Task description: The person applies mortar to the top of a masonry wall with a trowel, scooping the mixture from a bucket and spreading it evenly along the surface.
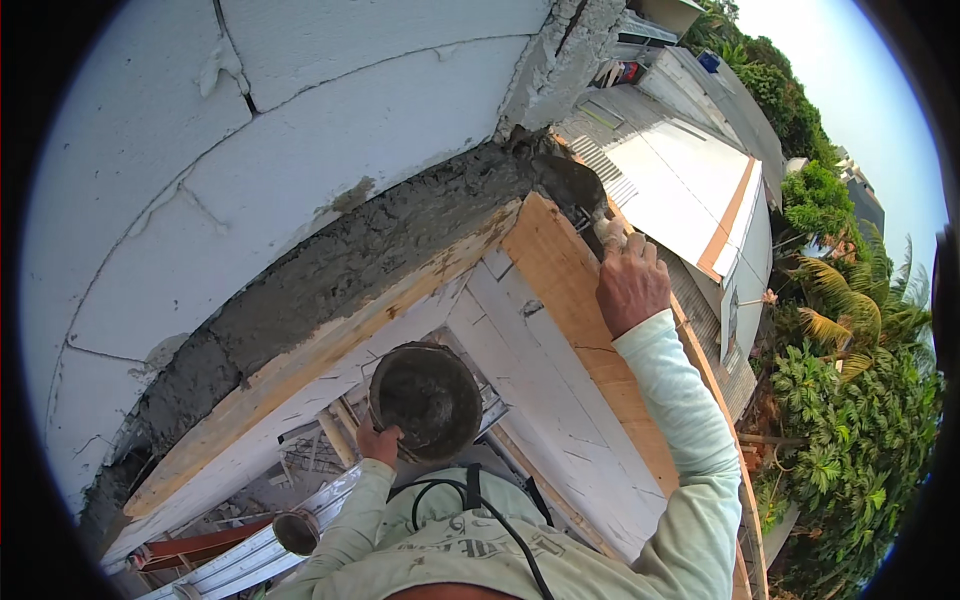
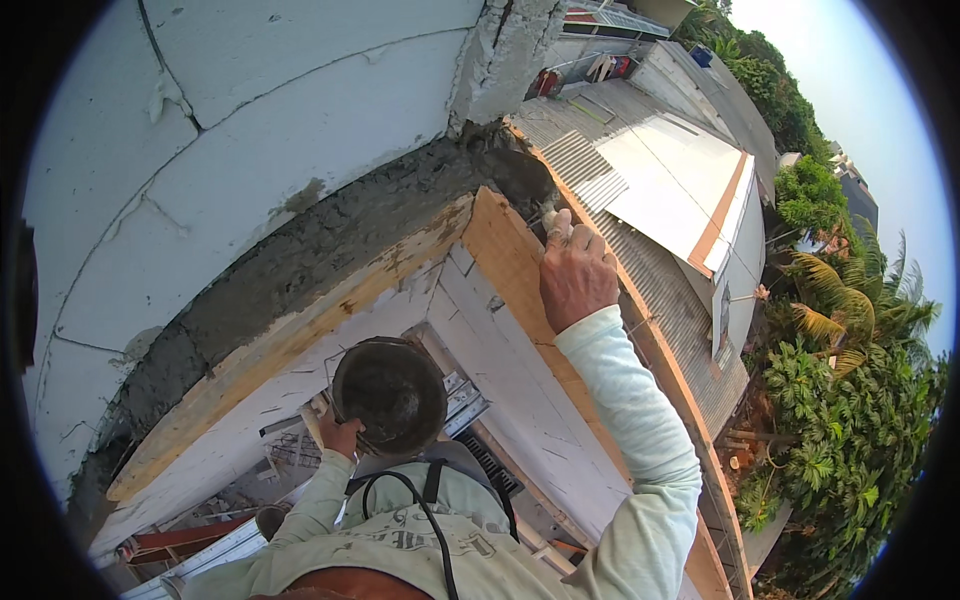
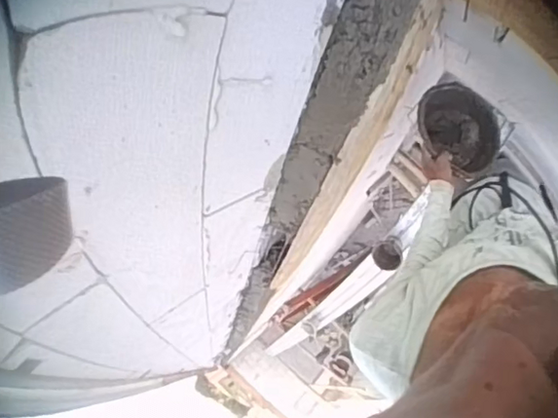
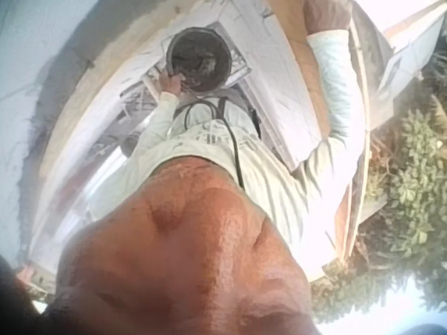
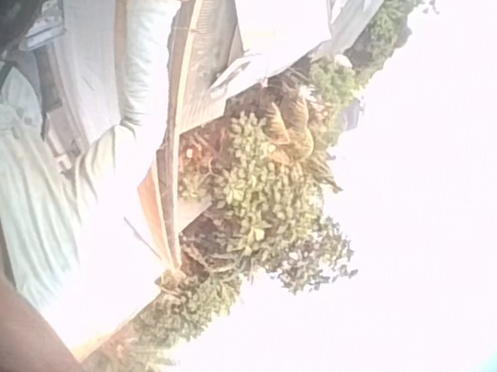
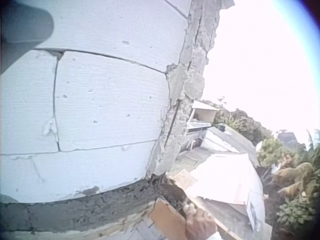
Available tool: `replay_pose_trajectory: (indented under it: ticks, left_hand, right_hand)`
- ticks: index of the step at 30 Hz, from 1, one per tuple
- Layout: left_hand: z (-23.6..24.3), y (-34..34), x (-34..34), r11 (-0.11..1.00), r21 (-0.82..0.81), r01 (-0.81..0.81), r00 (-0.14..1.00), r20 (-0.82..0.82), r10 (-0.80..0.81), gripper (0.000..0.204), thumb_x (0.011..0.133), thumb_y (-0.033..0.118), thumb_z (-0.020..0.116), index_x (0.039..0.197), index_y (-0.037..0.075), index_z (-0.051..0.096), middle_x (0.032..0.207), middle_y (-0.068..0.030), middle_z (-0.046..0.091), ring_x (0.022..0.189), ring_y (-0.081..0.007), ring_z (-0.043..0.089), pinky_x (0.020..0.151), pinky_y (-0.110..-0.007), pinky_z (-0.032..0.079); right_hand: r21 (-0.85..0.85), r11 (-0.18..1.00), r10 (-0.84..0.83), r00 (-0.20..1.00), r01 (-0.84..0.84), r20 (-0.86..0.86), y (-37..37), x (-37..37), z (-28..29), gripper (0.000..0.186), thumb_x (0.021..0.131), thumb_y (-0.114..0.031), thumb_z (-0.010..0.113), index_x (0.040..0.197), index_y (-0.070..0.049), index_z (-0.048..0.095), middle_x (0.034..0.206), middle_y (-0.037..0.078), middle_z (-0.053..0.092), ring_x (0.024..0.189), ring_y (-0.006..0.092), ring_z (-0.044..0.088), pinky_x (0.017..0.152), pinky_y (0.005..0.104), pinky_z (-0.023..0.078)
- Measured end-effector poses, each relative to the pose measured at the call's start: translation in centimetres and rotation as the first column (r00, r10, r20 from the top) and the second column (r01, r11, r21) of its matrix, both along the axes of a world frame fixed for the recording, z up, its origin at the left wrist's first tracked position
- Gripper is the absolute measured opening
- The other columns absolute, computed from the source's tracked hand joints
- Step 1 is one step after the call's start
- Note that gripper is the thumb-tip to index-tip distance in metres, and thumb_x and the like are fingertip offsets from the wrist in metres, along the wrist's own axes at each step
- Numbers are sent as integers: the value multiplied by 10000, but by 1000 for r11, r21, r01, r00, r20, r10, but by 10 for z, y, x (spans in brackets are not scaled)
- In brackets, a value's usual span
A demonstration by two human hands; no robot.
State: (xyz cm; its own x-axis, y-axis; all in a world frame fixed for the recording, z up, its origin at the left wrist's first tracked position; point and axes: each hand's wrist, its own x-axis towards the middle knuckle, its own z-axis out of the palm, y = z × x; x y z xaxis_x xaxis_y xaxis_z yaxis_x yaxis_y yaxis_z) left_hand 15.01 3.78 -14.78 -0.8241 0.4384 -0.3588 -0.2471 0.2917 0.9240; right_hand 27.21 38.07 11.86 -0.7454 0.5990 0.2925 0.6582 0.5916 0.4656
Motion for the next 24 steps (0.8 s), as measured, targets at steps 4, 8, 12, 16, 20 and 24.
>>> replay_pose_trajectory:
  ticks: [4,8,12,16,20,24]
  left_hand:
    - [-5,-3,2,1000,-6,6,1000,-8,-6,447,618,16,599,1060,-26,657,879,-111,712,797,-209,654,722,-319,512]
    - [4,5,3,997,-49,52,998,-39,-54,415,611,20,606,1018,-32,663,876,-112,713,797,-223,654,736,-334,511]
    - [-9,-2,7,999,-35,-11,1000,8,11,392,607,27,613,991,-33,665,877,-112,713,799,-231,652,742,-342,510]
    - [-5,9,8,1000,-27,12,1000,-14,-12,387,607,26,619,987,-26,668,879,-113,713,801,-231,652,740,-341,511]
    - [10,18,9,1000,-25,9,1000,9,-8,379,611,23,623,984,-21,674,869,-108,715,789,-219,653,731,-340,515]
    - [6,26,8,996,-74,42,999,-1,-42,365,614,24,624,973,-24,675,851,-105,715,766,-213,653,716,-338,516]
  right_hand:
    - [-15,999,30,998,-31,-55,2,0,8,474,882,-100,563,1329,48,504,939,135,595,871,269,633,708,378,553]
    - [33,997,67,996,-69,51,13,-6,-8,469,880,-109,565,1324,34,515,942,132,597,869,271,636,697,376,554]
    - [-135,991,16,998,-23,-54,12,13,12,491,861,-104,578,1333,16,514,931,134,597,852,273,635,705,371,555]
    - [-53,998,24,998,-27,-59,13,28,-11,498,831,-91,600,1316,0,530,942,136,599,842,272,641,722,375,552]
    - [-153,988,-15,995,0,-94,21,26,14,490,825,-82,597,1306,-7,541,921,130,593,839,264,641,699,377,545]
    - [-82,991,95,992,-102,-84,19,18,-5,497,821,-86,602,1310,-18,548,914,123,591,846,264,646,690,373,548]
